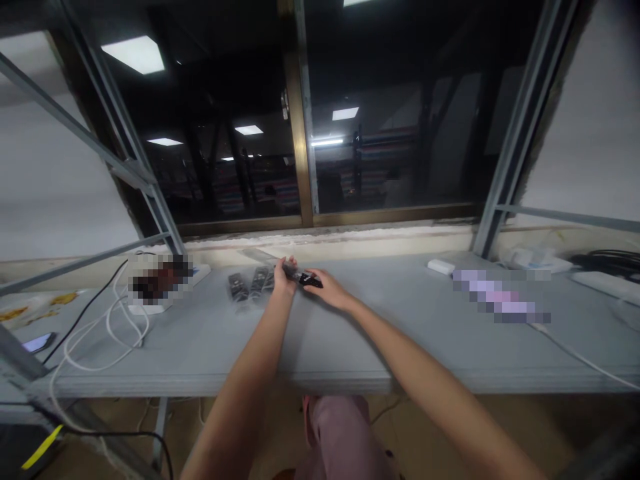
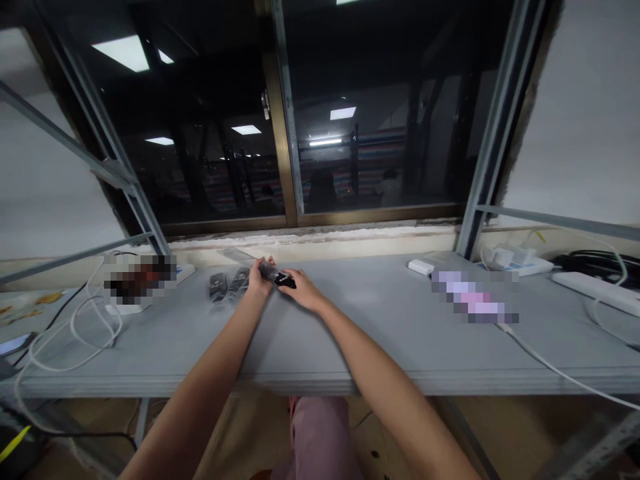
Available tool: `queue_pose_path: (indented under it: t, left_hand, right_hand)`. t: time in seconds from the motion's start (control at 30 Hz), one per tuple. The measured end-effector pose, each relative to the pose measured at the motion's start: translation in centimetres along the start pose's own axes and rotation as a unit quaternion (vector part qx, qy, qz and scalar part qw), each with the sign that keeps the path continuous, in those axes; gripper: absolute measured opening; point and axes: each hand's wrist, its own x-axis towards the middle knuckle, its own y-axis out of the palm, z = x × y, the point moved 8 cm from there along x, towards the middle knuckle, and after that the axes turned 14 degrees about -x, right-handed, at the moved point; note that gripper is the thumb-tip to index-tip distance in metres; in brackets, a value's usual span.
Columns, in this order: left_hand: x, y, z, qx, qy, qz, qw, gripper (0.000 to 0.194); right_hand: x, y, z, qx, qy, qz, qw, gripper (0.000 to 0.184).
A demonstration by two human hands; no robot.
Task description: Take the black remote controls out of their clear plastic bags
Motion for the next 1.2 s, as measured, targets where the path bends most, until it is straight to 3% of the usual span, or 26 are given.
queue_pose_path:
  t: [0.07, 0.17, 0.27, 0.33, 0.4, 0.53, 0.67, 0.87, 1.07, 1.2]
  left_hand:
    - [-0.3, 0.3, 0.6, 0.003, -0.015, 0.006, 1.0, 0.018]
    - [-0.4, 0.2, 0.9, 0.006, -0.029, -0.003, 1.0, 0.029]
    - [-0.3, -0.2, 0.4, 0.011, -0.027, -0.018, 0.999, 0.04]
    - [-0.2, -0.3, 0.7, 0.041, -0.051, -0.012, 0.998, 0.048]
    - [-0.3, -0.1, 1.7, 0.08, -0.091, 0.018, 0.993, 0.053]
    - [-0.6, 1.1, 4.2, 0.135, -0.138, 0.102, 0.976, 0.039]
    - [-0.3, 1.0, 5.0, 0.167, -0.147, 0.11, 0.969, 0.037]
    - [1.1, -1.2, 1.9, 0.103, -0.069, -0.011, 0.992, 0.046]
    - [0.3, -0.4, 4.1, 0.148, -0.125, 0.039, 0.98, 0.041]
    - [-0.2, -0.3, 5.5, 0.185, -0.166, 0.049, 0.967, 0.04]
  right_hand:
    - [-0.1, 0.2, 0.2, 0.038, 0.002, 0.009, 0.999, 0.069]
    - [-0.4, 1.0, 1.2, 0.156, -0.036, 0.109, 0.981, 0.091]
    - [-0.8, 1.4, 2.0, 0.238, -0.057, 0.183, 0.952, 0.095]
    - [-0.5, 1.2, 1.7, 0.235, -0.054, 0.166, 0.956, 0.09]
    - [0.2, 0.4, 1.1, 0.204, -0.048, 0.102, 0.972, 0.085]
    - [1.1, -1.6, -0.9, 0.167, -0.008, -0.008, 0.986, 0.08]
    - [1.4, -1.8, -2.4, 0.166, 0.028, 0.015, 0.986, 0.068]
    - [0.8, 0.6, -1.2, 0.158, -0.01, 0.108, 0.981, 0.063]
    - [0.4, -1.7, -1.5, 0.09, 0.055, -0.01, 0.994, 0.055]
    - [0.2, -1.9, -1.5, 0.074, 0.072, 0.013, 0.995, 0.052]
